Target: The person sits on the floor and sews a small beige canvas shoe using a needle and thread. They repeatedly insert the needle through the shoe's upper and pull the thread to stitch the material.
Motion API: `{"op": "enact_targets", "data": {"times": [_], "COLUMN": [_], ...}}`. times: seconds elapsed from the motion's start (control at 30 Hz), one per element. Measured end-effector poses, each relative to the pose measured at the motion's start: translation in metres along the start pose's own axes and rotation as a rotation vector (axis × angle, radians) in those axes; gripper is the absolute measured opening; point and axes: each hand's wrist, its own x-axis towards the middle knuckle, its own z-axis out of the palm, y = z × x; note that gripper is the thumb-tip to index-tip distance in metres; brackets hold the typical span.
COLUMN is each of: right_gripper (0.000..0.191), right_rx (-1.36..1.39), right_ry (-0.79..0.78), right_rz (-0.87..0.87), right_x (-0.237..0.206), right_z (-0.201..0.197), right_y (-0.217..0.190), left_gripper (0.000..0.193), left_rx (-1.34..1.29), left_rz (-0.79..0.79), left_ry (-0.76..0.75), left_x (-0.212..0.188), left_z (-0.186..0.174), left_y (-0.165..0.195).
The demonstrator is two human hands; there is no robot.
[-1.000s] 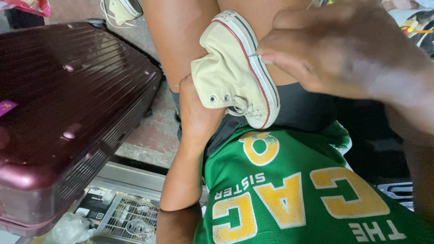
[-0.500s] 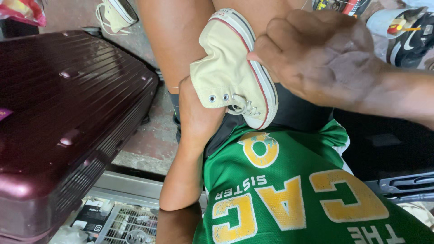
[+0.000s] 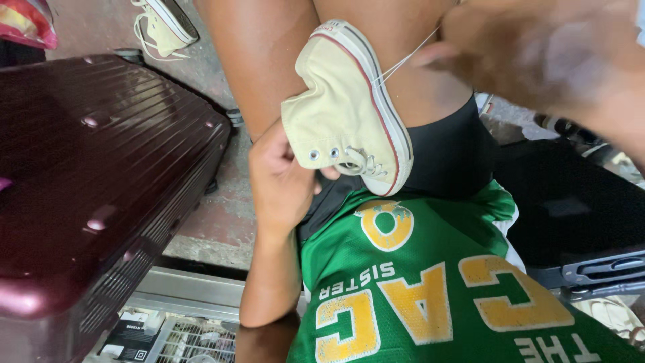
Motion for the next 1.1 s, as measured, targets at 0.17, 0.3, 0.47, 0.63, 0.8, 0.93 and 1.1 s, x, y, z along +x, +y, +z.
{"op": "enact_targets", "data": {"times": [0.17,0.3,0.47,0.63,0.8,0.93,1.1], "right_gripper": [0.041,0.042,0.048,0.042,0.039,0.035,0.019], "right_rx": [1.231,1.202,1.192,1.084,1.195,1.176,1.582], "right_ry": [-0.263,-0.265,-0.169,-0.092,0.084,0.229,0.004], "right_rz": [0.451,0.460,0.394,0.394,0.315,0.414,0.486], "right_x": [-0.029,-0.011,0.010,0.027,0.045,0.053,0.042], "right_z": [0.017,-0.014,-0.048,-0.060,-0.051,-0.042,-0.050], "right_y": [0.003,0.003,0.039,0.055,0.040,0.024,0.022], "left_gripper": [0.018,0.025,0.030,0.021,0.011,0.024,0.044], "left_rx": [0.147,0.599,0.904,0.913,0.722,0.009,0.122], "left_rz": [0.329,0.529,0.773,0.832,0.751,0.459,0.295], "left_ry": [0.322,0.492,0.160,0.081,0.087,0.047,-0.090], "left_x": [-0.023,-0.036,-0.021,0.011,0.014,0.005,-0.001], "left_z": [-0.008,0.009,0.052,0.068,0.056,0.051,0.038], "left_y": [0.016,0.040,0.069,0.068,0.059,0.065,0.077]}}
